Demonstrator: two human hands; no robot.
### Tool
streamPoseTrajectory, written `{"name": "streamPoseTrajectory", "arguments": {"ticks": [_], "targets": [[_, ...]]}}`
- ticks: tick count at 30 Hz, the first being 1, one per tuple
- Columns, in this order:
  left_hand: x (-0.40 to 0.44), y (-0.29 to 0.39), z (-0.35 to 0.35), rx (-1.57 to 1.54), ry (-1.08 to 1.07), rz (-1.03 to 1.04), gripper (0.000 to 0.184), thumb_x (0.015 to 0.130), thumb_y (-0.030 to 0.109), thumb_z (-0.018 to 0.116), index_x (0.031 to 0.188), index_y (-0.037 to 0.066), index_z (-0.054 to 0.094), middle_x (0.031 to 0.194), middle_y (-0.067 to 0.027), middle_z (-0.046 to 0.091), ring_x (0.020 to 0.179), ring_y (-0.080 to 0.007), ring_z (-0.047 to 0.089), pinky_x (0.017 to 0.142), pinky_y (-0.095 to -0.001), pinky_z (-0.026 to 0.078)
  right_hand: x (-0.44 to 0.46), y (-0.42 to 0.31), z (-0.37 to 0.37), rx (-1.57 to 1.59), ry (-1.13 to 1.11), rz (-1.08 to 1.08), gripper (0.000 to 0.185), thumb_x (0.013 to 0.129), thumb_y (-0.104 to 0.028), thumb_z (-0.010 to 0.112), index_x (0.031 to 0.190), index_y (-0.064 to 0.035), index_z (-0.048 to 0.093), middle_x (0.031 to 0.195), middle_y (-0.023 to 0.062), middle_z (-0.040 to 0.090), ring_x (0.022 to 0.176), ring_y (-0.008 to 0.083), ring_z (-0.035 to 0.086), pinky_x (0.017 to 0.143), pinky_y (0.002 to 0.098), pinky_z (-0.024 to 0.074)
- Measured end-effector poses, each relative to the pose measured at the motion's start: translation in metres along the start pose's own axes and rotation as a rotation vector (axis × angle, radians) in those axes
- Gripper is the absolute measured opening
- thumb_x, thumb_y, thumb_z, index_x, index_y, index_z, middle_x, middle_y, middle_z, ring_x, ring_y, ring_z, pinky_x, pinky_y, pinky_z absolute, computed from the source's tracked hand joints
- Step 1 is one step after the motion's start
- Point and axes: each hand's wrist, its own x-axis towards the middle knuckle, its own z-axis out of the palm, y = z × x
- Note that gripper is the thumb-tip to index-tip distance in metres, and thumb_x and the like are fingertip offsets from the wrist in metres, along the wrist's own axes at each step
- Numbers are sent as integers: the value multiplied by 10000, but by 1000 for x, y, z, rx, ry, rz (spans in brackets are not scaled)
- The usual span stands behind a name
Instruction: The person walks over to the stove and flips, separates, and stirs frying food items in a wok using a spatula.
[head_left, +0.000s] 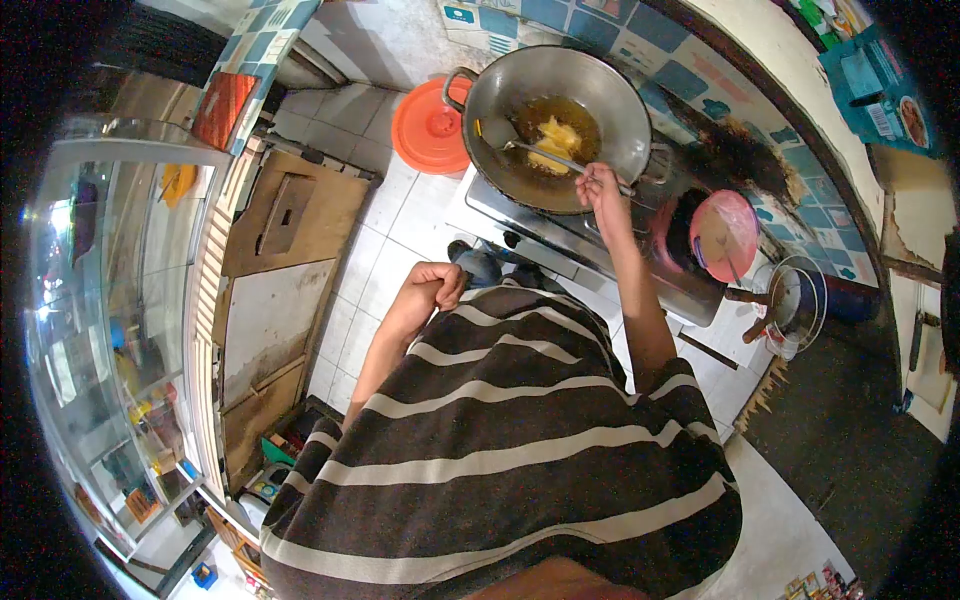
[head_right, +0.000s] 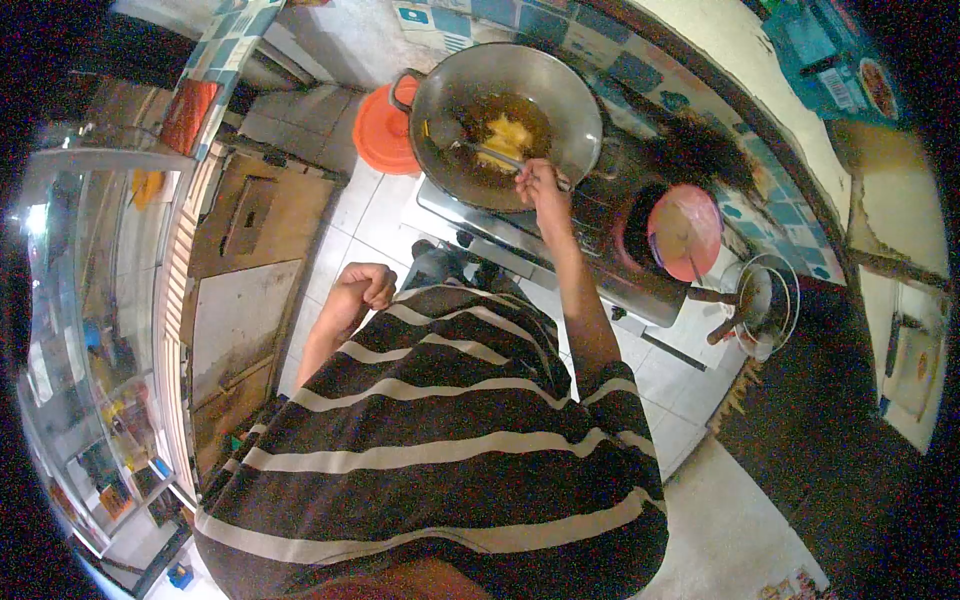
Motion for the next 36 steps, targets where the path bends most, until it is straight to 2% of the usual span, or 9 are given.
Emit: {"name": "streamPoseTrajectory", "arguments": {"ticks": [8, 11, 17, 20, 24, 27, 30, 33, 36], "targets": [[-5, 0, -2, 10, 21, 19, 242, 707, -87, 390, 538, 84, 367, 537, 10, 374, 508, -76, 304, 482, -222, 224, 3, 6, -14, 56, -113, -25, 241, 937, -294, 497, 967, -59, 535, 821, 63, 558, 664, 152, 544, 569, 267, 412], [-6, 0, -2, 20, 36, 24, 239, 704, -84, 392, 535, 84, 367, 535, 8, 376, 508, -78, 310, 484, -222, 229, 0, 11, -20, 128, 20, -24, 250, 940, -299, 484, 952, -54, 532, 816, 74, 554, 654, 161, 538, 567, 274, 411], [-4, 2, -4, 45, 26, 19, 229, 691, -80, 386, 532, 84, 366, 532, 4, 381, 512, -81, 316, 486, -222, 234, -33, -20, -30, 81, 99, 4, 193, 895, -181, 499, 984, -12, 529, 847, 87, 567, 672, 172, 556, 599, 284, 433], [-1, 1, -4, 40, 15, 10, 227, 685, -82, 383, 531, 83, 364, 532, 3, 380, 515, -82, 317, 487, -222, 234, -40, -16, -73, -207, -103, -130, 160, 903, -134, 484, 950, 5, 547, 841, 89, 569, 661, 161, 556, 604, 280, 445], [4, -2, -3, 43, -18, 1, 227, 681, -87, 379, 529, 81, 360, 535, 3, 376, 515, -82, 316, 486, -222, 233, -77, -32, -49, -772, -20, -511, 128, 896, -90, 499, 832, 4, 559, 865, 83, 580, 670, 185, 548, 690, 301, 446], [8, -3, -4, 54, -34, -11, 238, 690, -74, 398, 526, 93, 359, 528, 2, 376, 508, -89, 320, 487, -229, 232, -74, -29, -49, -1169, -96, -758, 24, 863, -28, 534, 859, -40, 555, 838, 84, 574, 752, 253, 576, 688, 343, 475], [10, -1, -5, 47, -32, -18, 250, 703, -72, 405, 526, 100, 361, 526, 1, 379, 505, -93, 323, 487, -232, 237, -82, -33, -44, -1263, -197, -629, 51, 830, 3, 542, 872, -27, 544, 870, 124, 540, 786, 313, 574, 715, 366, 468], [10, 0, -4, 31, -14, -27, 254, 708, -76, 404, 529, 100, 364, 528, -1, 379, 503, -94, 323, 487, -232, 239, -88, -37, -37, -1134, -207, -556, 71, 816, 29, 521, 864, -5, 561, 867, 122, 522, 798, 285, 551, 730, 356, 431], [9, -1, -3, 30, -29, -14, 252, 711, -75, 407, 532, 99, 366, 530, -1, 378, 503, -94, 322, 486, -232, 240, -92, -40, -33, -1018, -225, -663, 71, 829, 19, 508, 867, -6, 562, 873, 128, 517, 782, 285, 540, 719, 348, 428]]}}
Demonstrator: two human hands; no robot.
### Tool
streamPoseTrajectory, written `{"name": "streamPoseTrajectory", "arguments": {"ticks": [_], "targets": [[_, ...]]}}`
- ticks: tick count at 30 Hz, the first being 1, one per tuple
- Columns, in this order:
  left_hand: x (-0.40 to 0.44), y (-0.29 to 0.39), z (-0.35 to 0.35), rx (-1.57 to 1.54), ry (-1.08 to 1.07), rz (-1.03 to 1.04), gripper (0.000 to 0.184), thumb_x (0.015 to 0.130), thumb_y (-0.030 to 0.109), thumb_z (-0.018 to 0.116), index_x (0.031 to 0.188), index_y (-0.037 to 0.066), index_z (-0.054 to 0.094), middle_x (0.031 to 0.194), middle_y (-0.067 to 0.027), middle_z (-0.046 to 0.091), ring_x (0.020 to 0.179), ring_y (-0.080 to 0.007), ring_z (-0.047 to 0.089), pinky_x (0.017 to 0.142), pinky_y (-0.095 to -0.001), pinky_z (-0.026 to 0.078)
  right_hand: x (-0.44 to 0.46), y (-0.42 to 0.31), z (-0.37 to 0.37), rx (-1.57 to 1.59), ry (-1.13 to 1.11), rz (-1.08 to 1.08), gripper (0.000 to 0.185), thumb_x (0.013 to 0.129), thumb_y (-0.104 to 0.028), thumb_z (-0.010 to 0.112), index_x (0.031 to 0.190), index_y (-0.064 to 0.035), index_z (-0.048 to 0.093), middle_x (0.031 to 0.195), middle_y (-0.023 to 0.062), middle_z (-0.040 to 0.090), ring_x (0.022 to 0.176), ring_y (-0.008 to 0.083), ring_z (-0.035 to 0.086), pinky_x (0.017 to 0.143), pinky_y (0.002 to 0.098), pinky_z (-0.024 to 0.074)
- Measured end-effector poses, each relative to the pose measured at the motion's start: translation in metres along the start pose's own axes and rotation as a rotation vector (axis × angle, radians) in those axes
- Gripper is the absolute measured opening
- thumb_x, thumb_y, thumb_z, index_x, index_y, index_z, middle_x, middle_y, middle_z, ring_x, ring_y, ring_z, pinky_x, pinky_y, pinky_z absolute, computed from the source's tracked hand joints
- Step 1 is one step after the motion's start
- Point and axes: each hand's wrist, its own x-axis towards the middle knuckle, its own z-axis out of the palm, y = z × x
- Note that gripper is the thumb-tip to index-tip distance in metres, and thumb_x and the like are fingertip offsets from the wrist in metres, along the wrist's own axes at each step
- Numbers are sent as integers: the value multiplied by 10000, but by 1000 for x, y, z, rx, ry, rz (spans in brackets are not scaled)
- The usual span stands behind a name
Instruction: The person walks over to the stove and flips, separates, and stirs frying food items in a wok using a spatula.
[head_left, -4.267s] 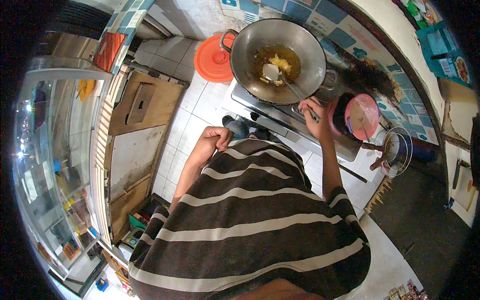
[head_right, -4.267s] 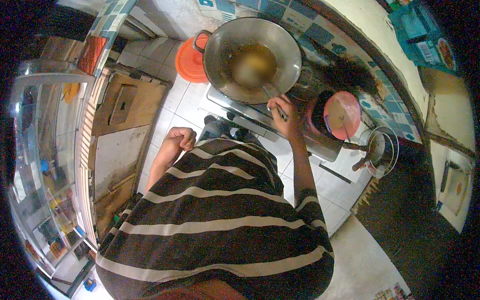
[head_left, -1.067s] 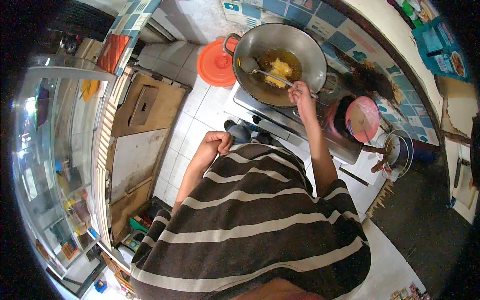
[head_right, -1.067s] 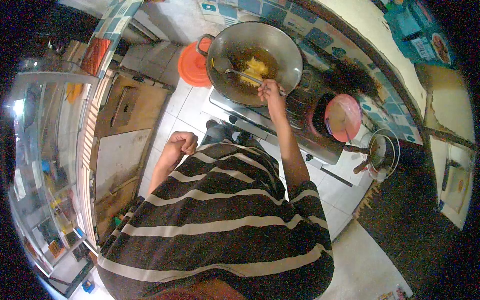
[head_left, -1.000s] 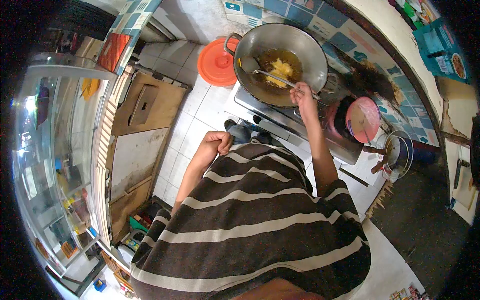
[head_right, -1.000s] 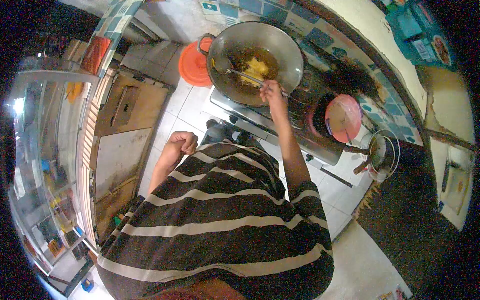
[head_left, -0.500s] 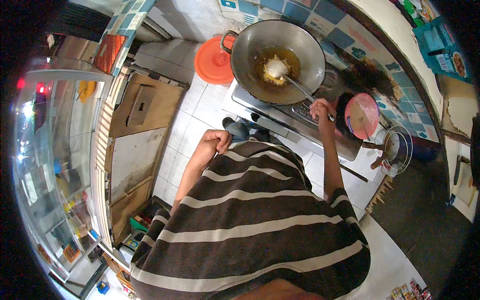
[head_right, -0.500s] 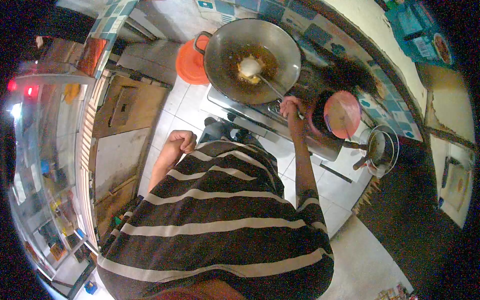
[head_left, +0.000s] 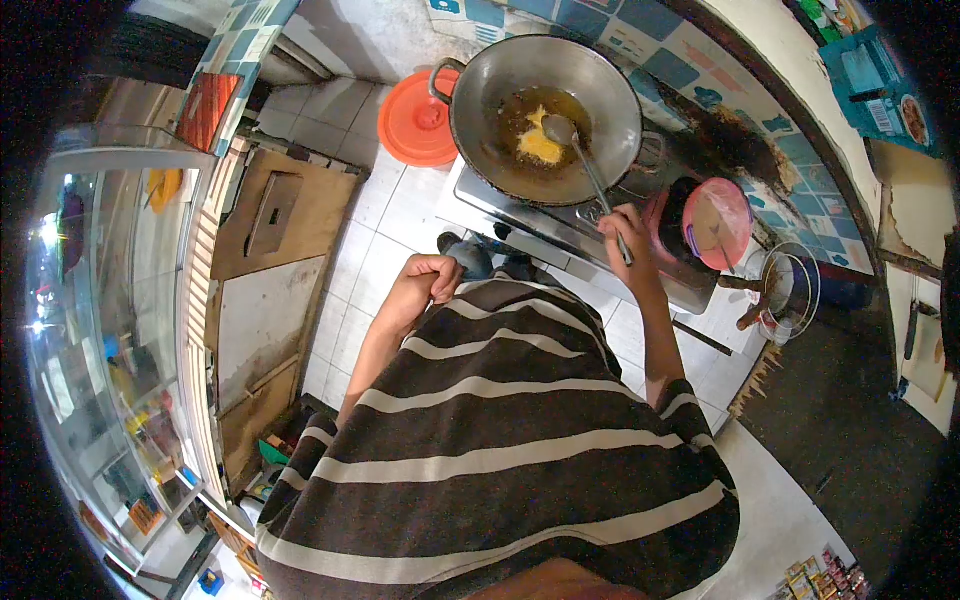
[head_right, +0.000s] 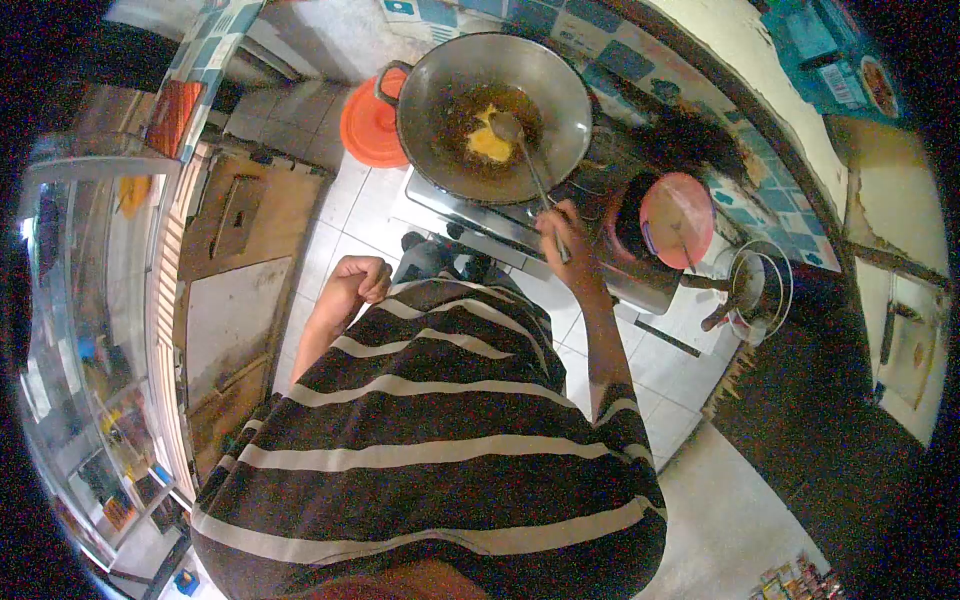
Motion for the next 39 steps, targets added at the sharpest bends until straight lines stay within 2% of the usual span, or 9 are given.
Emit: {"name": "streamPoseTrajectory", "arguments": {"ticks": [6, 9, 12, 18, 21, 24, 26, 28, 39], "targets": [[1, 1, 1, 10, -9, 1, 249, 711, -73, 407, 533, 97, 367, 531, -3, 381, 504, -94, 324, 482, -233, 239, -3, 31, 2, -7, 128, -41, 87, 878, -7, 497, 933, -39, 556, 881, 82, 566, 787, 197, 551, 720, 292, 448], [0, 0, 0, 1, 4, -14, 249, 710, -75, 403, 533, 96, 369, 531, -2, 380, 505, -93, 325, 482, -232, 237, -6, 37, 9, 240, 275, 322, 51, 897, -62, 515, 920, -53, 560, 887, 35, 591, 752, 128, 536, 701, 245, 439], [0, 2, 1, -1, 6, -19, 252, 710, -80, 402, 533, 96, 370, 530, 1, 379, 506, -90, 327, 482, -229, 240, 8, 32, 17, 335, 451, 350, 131, 883, -44, 491, 821, -34, 606, 702, 7, 580, 567, 49, 482, 642, 185, 407], [2, 1, 2, -4, 10, -15, 260, 718, -79, 413, 532, 97, 367, 528, 4, 381, 506, -85, 330, 482, -224, 245, 18, 31, 15, 204, 405, 433, 167, 862, -49, 464, 789, -45, 615, 660, 0, 575, 563, 47, 481, 590, 173, 395], [2, 1, 2, -2, 4, -15, 263, 726, -73, 417, 531, 97, 367, 529, 4, 381, 503, -84, 326, 480, -224, 244, 25, 28, 13, 160, 370, 477, 150, 855, -64, 473, 774, -49, 598, 630, -1, 567, 580, 73, 520, 785, 261, 452], [3, 2, 2, 12, 6, -3, 265, 729, -72, 415, 531, 98, 367, 527, 3, 380, 499, -84, 322, 478, -225, 242, 31, 16, 12, -97, 338, 328, 88, 840, -59, 505, 811, -68, 587, 682, 8, 582, 673, 145, 579, 1031, 438, 322], [3, 2, 2, 11, 13, -2, 265, 728, -72, 414, 530, 98, 367, 525, 2, 378, 497, -86, 321, 478, -226, 240, 33, 11, 3, -136, 247, 148, 45, 821, -43, 556, 857, -59, 578, 761, 60, 585, 722, 204, 587, 804, 362, 407], [3, 1, 1, -2, 19, -11, 264, 726, -71, 413, 530, 99, 366, 522, 0, 375, 496, -88, 319, 479, -228, 237, 32, 7, -3, -182, 192, 14, 94, 804, -22, 589, 890, -53, 568, 818, 91, 580, 753, 244, 589, 687, 332, 449], [3, 5, 3, -4, 20, -3, 255, 712, -70, 412, 526, 99, 365, 522, -1, 368, 499, -94, 313, 483, -234, 230, 24, 6, -4, -295, -18, -24, 136, 753, -14, 609, 868, -53, 548, 829, 117, 539, 803, 318, 578, 690, 381, 454]]}}
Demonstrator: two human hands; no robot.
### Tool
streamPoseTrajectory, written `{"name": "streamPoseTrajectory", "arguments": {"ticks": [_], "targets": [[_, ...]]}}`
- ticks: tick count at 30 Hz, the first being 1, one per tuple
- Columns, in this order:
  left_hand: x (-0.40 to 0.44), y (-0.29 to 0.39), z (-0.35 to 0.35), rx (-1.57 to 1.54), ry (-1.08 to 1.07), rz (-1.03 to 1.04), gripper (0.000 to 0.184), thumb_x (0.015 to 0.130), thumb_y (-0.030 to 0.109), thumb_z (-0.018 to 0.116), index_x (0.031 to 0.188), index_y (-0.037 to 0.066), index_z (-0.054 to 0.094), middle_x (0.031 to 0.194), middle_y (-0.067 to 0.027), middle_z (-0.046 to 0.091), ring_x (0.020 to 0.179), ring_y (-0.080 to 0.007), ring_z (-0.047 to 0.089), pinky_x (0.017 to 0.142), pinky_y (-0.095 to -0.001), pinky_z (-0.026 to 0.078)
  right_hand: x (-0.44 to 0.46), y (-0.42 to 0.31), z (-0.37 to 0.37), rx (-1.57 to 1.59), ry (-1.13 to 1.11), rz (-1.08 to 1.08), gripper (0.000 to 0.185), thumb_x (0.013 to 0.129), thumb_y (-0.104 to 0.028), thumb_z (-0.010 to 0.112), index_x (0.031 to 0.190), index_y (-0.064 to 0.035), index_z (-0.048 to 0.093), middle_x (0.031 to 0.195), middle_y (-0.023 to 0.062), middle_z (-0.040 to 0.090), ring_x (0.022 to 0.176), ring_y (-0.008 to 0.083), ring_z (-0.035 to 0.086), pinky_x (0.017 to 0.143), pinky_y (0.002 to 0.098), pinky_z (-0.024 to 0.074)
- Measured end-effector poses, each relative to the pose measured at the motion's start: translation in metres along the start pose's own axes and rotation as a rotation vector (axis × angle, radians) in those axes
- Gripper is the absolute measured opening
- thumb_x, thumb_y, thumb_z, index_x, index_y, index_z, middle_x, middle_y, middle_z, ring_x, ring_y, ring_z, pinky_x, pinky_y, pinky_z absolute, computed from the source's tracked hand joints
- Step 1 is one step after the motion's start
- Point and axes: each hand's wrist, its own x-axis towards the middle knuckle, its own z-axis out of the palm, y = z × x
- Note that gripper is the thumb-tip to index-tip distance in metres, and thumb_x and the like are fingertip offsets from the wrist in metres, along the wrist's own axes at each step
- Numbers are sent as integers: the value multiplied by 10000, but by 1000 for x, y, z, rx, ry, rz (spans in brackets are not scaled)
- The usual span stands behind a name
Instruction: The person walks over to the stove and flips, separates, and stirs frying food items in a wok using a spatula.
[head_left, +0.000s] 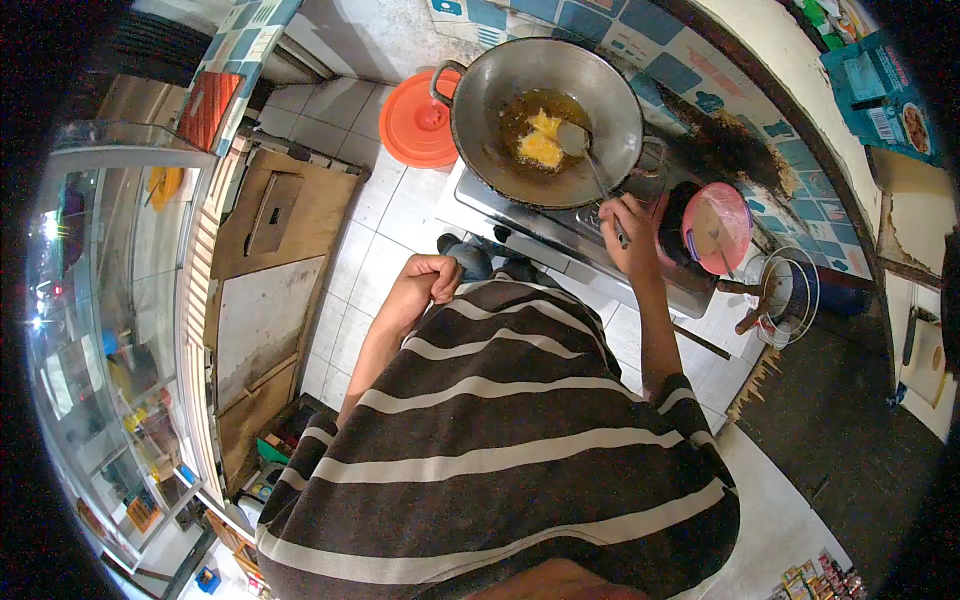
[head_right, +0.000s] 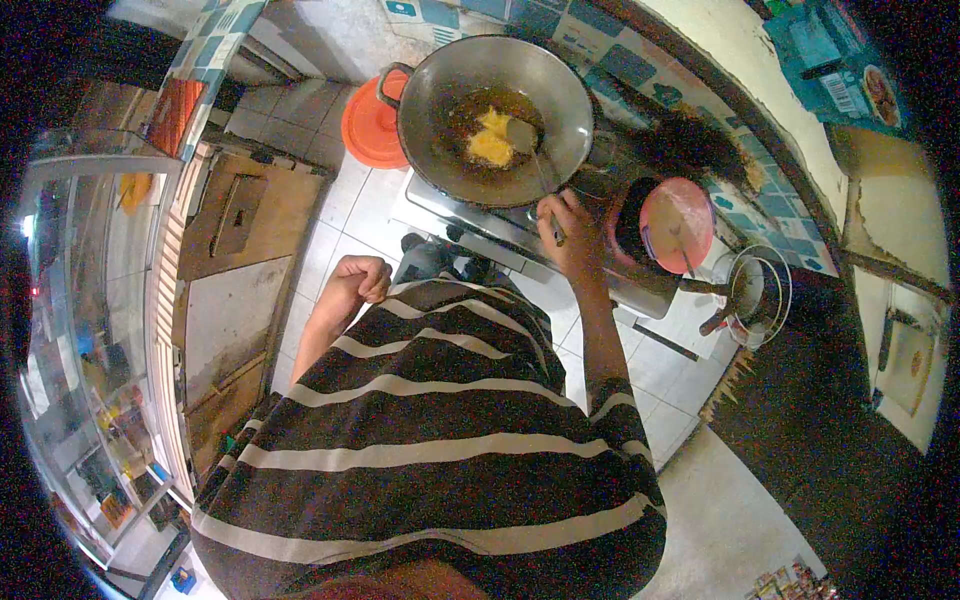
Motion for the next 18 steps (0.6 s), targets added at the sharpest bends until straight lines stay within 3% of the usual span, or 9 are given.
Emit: {"name": "streamPoseTrajectory", "arguments": {"ticks": [9, 12, 15, 18], "targets": [[2, -2, -2, -4, -7, -14, 255, 722, -59, 420, 528, 100, 371, 524, 4, 377, 501, -92, 327, 484, -230, 236, -2, -9, -2, 161, -7, 62, 85, 774, -10, 591, 838, -37, 542, 810, 123, 540, 786, 335, 576, 693, 388, 452], [3, -4, -4, -5, -7, -18, 252, 722, -54, 425, 529, 100, 376, 524, 4, 381, 499, -92, 331, 484, -230, 240, -3, -13, -1, 197, -6, 125, 44, 846, -28, 540, 820, -19, 574, 789, 95, 567, 778, 255, 581, 764, 341, 431], [3, -2, -3, -9, 0, -11, 242, 696, -91, 383, 531, 84, 361, 537, 8, 360, 505, -82, 304, 481, -229, 228, -3, -16, -2, 235, -20, 194, 59, 855, -32, 531, 807, -34, 564, 783, 73, 567, 768, 227, 577, 944, 386, 374], [3, -3, -2, -26, 2, -2, 241, 683, -110, 362, 530, 76, 352, 542, 11, 350, 508, -77, 288, 479, -228, 221, -3, -7, 4, 182, 100, 117, 23, 839, -31, 555, 817, -34, 553, 790, 94, 580, 766, 249, 592, 740, 347, 450]]}}
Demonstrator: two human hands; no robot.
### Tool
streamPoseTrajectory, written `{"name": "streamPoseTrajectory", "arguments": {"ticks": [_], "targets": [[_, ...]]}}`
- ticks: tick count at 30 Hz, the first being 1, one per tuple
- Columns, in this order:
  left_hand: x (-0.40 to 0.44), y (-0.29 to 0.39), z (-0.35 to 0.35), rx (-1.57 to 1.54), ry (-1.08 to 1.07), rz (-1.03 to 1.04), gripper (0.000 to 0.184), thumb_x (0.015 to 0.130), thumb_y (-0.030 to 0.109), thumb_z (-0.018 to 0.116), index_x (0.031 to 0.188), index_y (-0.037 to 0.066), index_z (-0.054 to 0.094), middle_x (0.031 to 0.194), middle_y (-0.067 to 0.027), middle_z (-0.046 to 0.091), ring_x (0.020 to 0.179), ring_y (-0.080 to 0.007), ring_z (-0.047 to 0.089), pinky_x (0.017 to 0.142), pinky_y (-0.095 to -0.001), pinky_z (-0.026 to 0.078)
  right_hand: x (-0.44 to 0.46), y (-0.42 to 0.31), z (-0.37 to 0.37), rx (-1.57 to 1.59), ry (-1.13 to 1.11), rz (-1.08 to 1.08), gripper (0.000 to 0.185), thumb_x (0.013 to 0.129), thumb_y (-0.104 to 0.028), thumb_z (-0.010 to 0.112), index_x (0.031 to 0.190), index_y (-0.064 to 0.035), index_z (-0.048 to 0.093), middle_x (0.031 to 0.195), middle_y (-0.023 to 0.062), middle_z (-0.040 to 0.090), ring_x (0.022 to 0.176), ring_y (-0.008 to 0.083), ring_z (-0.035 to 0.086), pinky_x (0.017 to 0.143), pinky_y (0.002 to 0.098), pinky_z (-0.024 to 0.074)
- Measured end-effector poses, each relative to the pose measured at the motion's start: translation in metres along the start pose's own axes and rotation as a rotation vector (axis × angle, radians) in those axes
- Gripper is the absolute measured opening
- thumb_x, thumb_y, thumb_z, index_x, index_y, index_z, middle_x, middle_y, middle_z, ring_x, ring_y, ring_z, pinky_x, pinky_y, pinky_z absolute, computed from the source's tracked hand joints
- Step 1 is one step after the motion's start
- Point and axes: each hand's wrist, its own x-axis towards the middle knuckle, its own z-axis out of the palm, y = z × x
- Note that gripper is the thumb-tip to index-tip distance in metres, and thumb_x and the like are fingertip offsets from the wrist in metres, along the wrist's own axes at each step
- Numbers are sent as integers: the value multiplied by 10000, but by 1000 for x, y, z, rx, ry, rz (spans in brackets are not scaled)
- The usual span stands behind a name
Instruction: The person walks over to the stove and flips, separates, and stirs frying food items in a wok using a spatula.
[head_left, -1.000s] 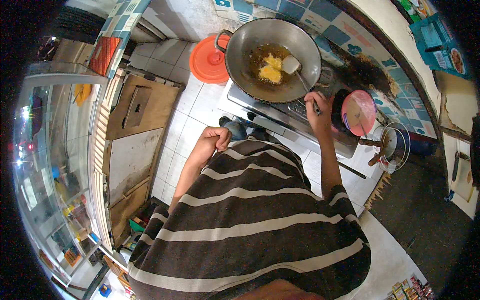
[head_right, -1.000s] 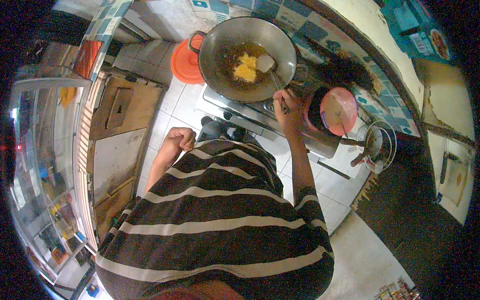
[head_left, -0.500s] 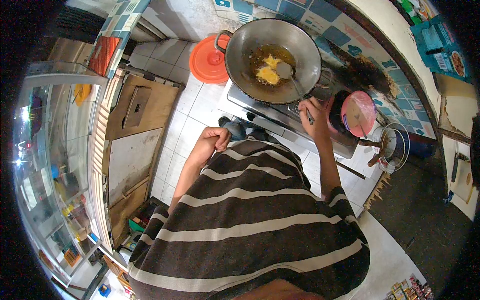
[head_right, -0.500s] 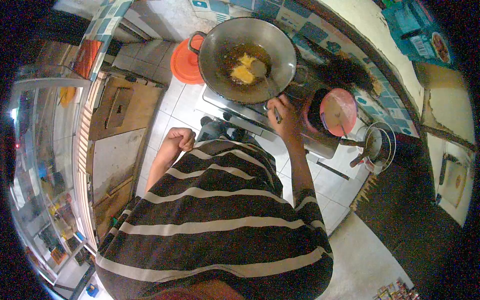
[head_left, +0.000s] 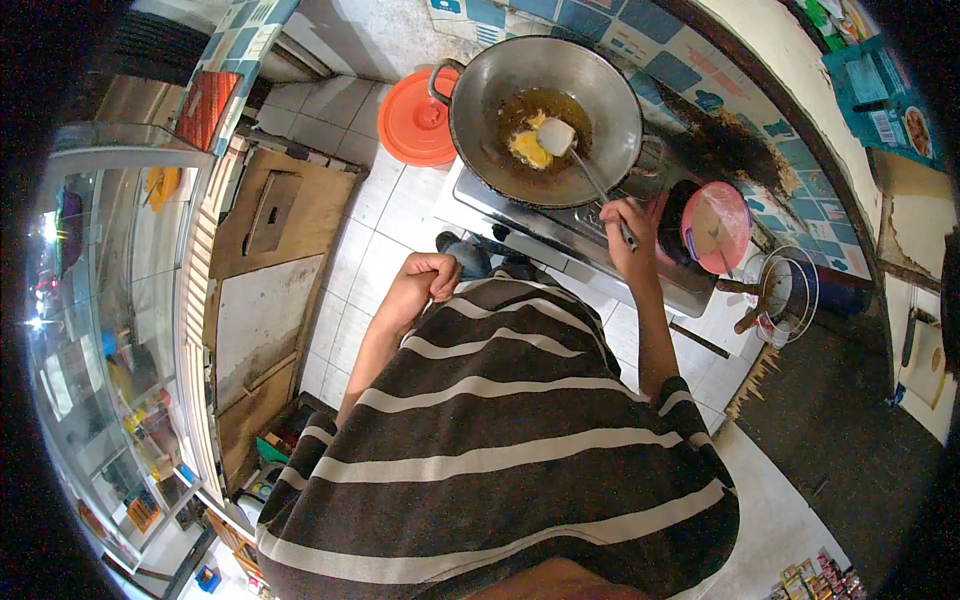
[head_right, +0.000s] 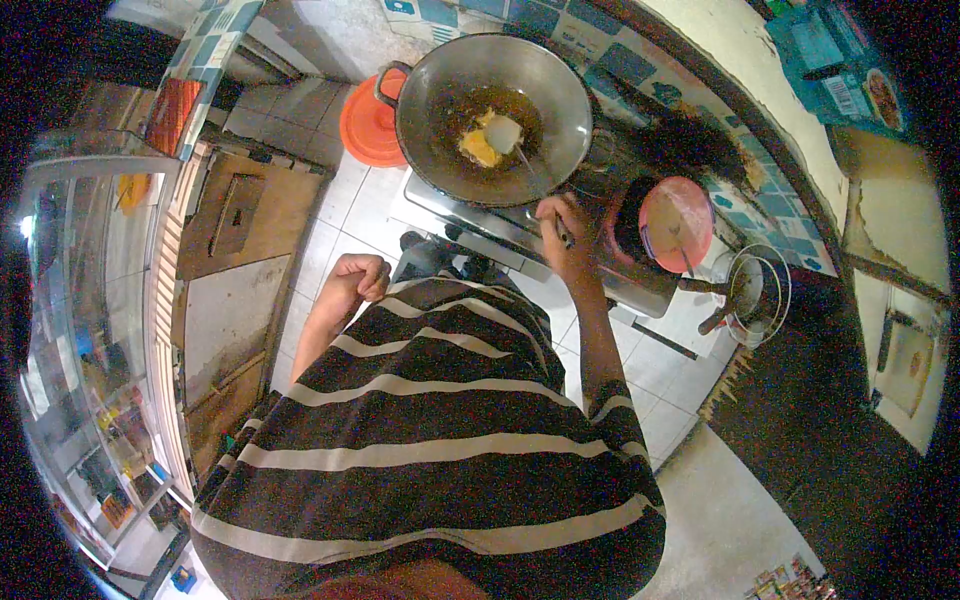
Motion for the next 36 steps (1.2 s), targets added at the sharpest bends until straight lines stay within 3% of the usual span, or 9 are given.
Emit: {"name": "streamPoseTrajectory", "arguments": {"ticks": [4, 10, 13, 18, 24, 27, 30, 36], "targets": [[0, -1, 1, -9, 2, 5, 245, 686, -108, 365, 528, 78, 351, 542, 11, 351, 510, -74, 283, 477, -228, 217, -2, 10, 5, 26, 60, 100, 23, 835, -24, 551, 815, -32, 558, 787, 85, 617, 765, 214, 609, 717, 319, 470], [-1, 0, 1, -2, 9, 5, 245, 694, -105, 368, 531, 78, 353, 544, 14, 349, 512, -72, 282, 477, -226, 214, -6, 11, 11, -1, 95, 85, 27, 831, -16, 545, 823, -35, 563, 786, 86, 618, 773, 221, 610, 725, 313, 469], [0, -1, -1, 12, -5, -11, 259, 731, -50, 434, 530, 99, 367, 533, 6, 376, 510, -88, 334, 497, -224, 249, -6, 7, 13, 45, 58, 146, 27, 832, -18, 548, 834, -38, 566, 798, 90, 613, 779, 233, 605, 733, 314, 467], [0, 0, 1, -3, -3, 15, 242, 694, -101, 365, 533, 78, 350, 543, 15, 346, 510, -74, 284, 476, -227, 211, -6, 9, 17, 54, 52, 108, 35, 843, -24, 549, 859, -48, 569, 827, 88, 616, 796, 231, 605, 740, 311, 466], [-1, 0, 1, 7, 5, 13, 237, 683, -102, 365, 531, 79, 345, 540, 11, 346, 502, -75, 283, 475, -227, 211, -8, 6, 17, 196, 82, 266, 41, 878, -56, 530, 851, -47, 558, 781, 46, 593, 801, 157, 590, 746, 288, 461], [-1, 0, 1, 5, 1, 16, 238, 683, -103, 363, 532, 79, 346, 540, 12, 346, 503, -75, 286, 475, -226, 209, -10, 23, 24, 267, 181, 267, 78, 886, -69, 520, 822, -47, 557, 750, 16, 580, 740, 120, 565, 706, 265, 455], [0, -2, -2, 18, -13, 14, 251, 716, -71, 405, 533, 95, 357, 532, 12, 361, 505, -81, 305, 486, -228, 222, -9, 18, 17, 371, 162, 440, 103, 890, -77, 514, 808, -58, 574, 747, -8, 583, 680, 89, 535, 627, 234, 438], [0, 0, -2, 32, -5, 0, 263, 738, -52, 424, 534, 103, 363, 528, 8, 375, 506, -87, 324, 495, -228, 236, -7, 20, 26, 578, 267, 518, 131, 901, -89, 484, 835, -68, 594, 733, -9, 575, 654, 63, 508, 544, 197, 400]]}}
